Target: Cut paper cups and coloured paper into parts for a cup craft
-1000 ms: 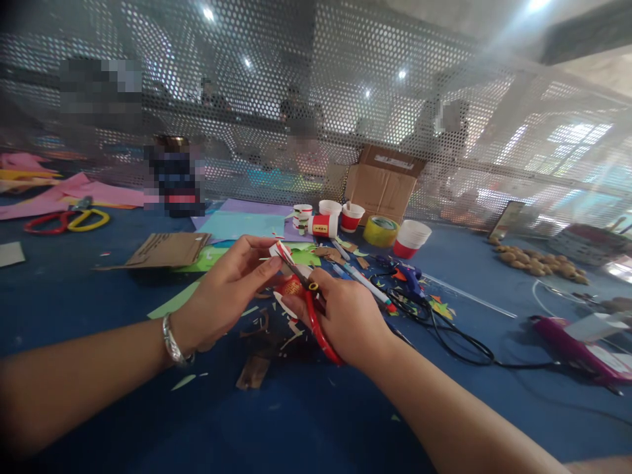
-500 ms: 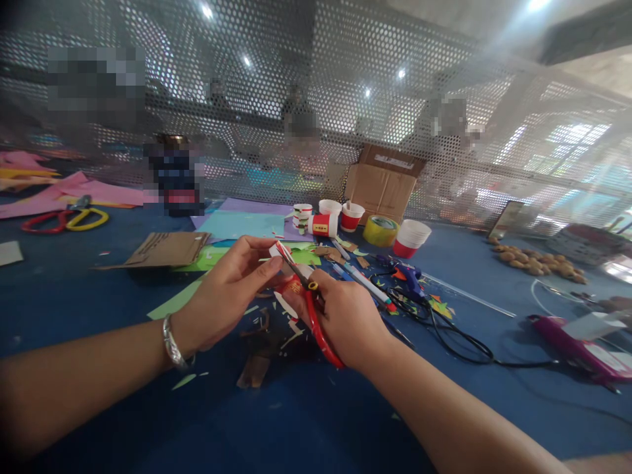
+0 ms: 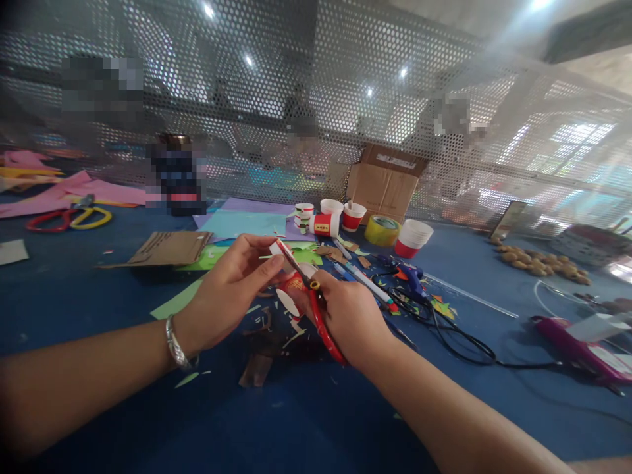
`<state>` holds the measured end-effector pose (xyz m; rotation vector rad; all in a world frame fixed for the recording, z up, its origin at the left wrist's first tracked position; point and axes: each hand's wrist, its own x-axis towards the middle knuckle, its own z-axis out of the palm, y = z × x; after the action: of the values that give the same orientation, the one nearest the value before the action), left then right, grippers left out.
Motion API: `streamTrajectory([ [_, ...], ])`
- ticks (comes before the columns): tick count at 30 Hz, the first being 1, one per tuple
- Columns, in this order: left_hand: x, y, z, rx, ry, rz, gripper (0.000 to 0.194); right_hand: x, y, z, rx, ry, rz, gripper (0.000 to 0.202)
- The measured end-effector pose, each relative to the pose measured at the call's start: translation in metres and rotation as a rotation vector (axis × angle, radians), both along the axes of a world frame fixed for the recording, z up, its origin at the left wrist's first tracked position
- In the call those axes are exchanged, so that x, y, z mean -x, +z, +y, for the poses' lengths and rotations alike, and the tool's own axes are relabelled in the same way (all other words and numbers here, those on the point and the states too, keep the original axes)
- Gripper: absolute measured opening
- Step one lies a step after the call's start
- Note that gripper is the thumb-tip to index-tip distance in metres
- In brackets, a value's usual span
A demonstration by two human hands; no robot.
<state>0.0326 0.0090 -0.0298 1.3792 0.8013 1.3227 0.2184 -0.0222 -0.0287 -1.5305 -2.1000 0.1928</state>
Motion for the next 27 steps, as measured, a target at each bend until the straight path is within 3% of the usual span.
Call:
streamTrajectory([
  [13, 0.005, -0.001, 0.002, -0.196, 0.057, 0.121, 0.032, 0.002, 0.002, -0.003, -0.072, 0.004, -0.004, 0.032],
  [27, 0.003, -0.001, 0.0, -0.197, 0.15, 0.147, 0.033, 0.007, 0.011, -0.005, -0.026, -0.03, -0.002, 0.041],
])
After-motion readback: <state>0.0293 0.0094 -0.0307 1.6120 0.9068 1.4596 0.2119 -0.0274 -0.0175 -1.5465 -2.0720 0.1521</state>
